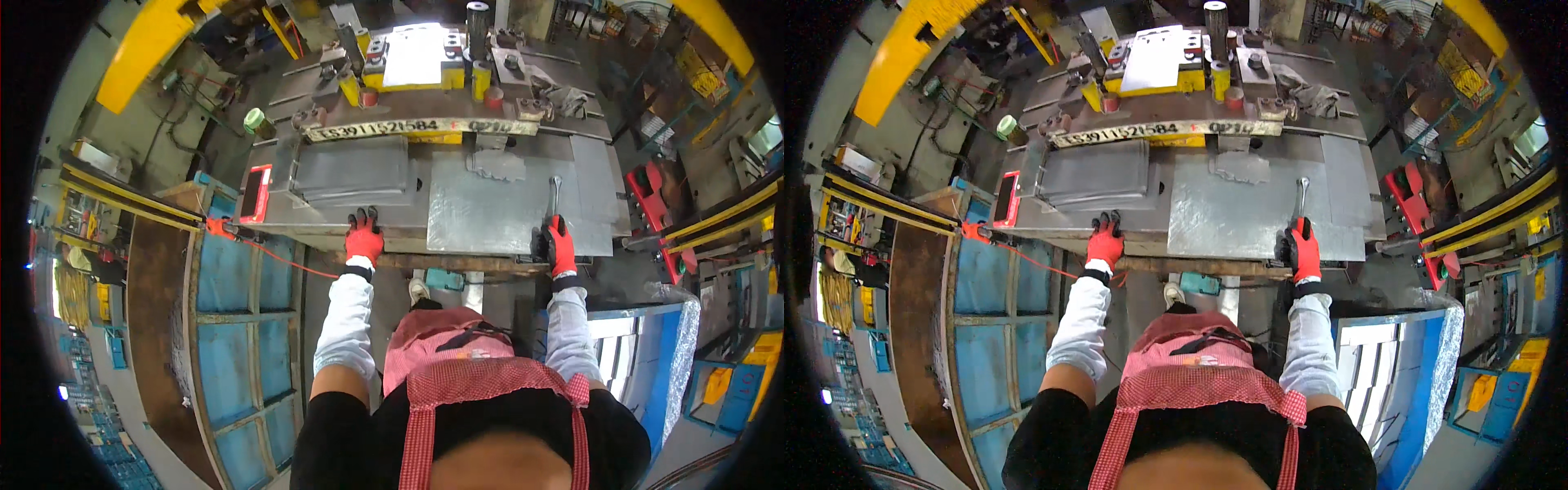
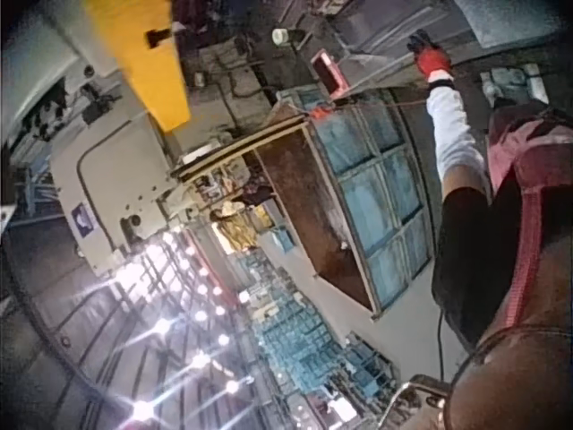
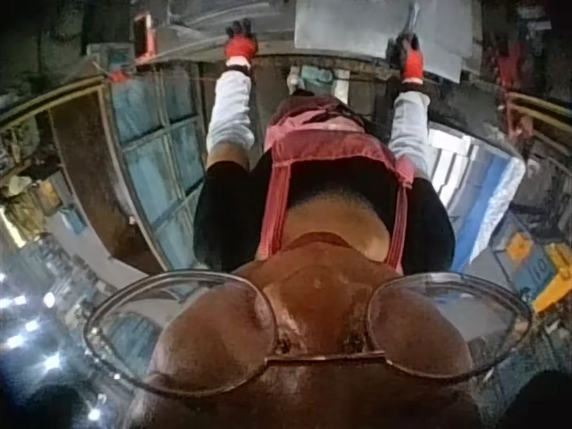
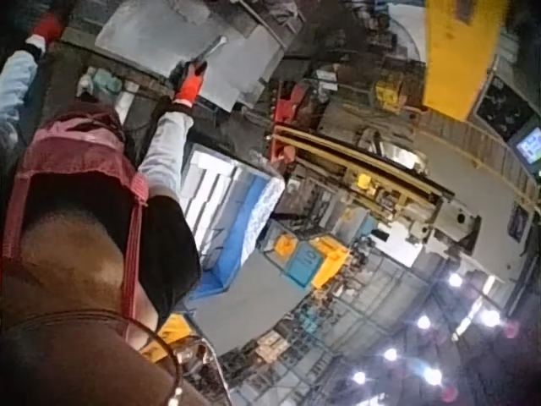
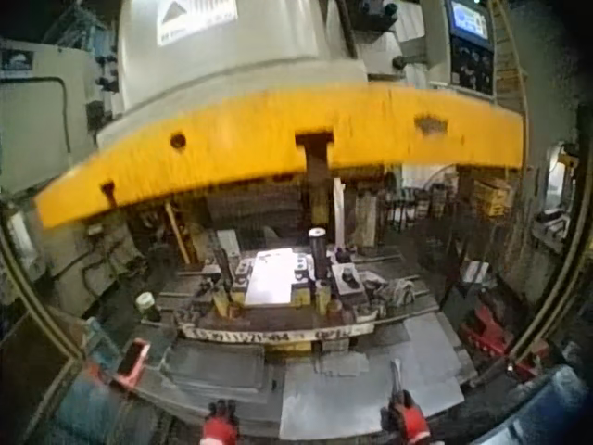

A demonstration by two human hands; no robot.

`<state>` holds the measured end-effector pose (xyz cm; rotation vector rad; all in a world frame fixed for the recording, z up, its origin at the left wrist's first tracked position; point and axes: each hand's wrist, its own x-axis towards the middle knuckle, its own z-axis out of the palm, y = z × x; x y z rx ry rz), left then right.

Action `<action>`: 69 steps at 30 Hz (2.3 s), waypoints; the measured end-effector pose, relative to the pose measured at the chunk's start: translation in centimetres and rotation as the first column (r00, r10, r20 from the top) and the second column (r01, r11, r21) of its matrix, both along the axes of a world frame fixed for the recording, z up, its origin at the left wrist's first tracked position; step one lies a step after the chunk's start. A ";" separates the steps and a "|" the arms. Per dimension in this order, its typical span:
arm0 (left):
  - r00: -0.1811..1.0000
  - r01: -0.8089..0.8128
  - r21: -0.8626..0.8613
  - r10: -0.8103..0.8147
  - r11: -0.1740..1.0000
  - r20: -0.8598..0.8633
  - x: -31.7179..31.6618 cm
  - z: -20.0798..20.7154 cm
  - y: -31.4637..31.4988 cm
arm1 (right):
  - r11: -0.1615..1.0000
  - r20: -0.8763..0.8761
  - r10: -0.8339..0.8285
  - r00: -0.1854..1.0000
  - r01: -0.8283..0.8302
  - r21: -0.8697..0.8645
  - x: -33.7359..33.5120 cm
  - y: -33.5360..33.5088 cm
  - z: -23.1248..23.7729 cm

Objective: The recorder is placing metal sheets into a press machine, operating the press, and removing the finished parts using a hand tool.

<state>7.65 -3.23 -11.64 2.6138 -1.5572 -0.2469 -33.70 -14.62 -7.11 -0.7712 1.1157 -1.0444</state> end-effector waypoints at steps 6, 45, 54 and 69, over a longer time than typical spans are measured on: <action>1.000 -0.002 0.033 0.002 0.999 -0.018 -0.2 0.9 -0.1 | 1.000 0.037 -0.028 0.999 0.028 -0.005 0.2 0.1 -0.4; -0.539 -0.544 -0.181 -0.506 0.820 -0.673 -0.6 14.1 -29.2 | 0.977 -0.272 0.200 0.941 -0.214 -0.021 4.2 -2.3 1.3; 0.446 -0.486 -0.617 -0.431 0.619 -0.784 8.5 21.8 -9.9 | 0.962 -0.247 0.103 0.964 -0.160 -0.220 4.3 0.1 7.7; 0.145 0.895 -0.420 -0.989 0.149 -0.041 6.6 25.1 -16.1 | 0.560 -0.369 0.690 0.622 -0.783 -0.272 10.8 2.7 13.4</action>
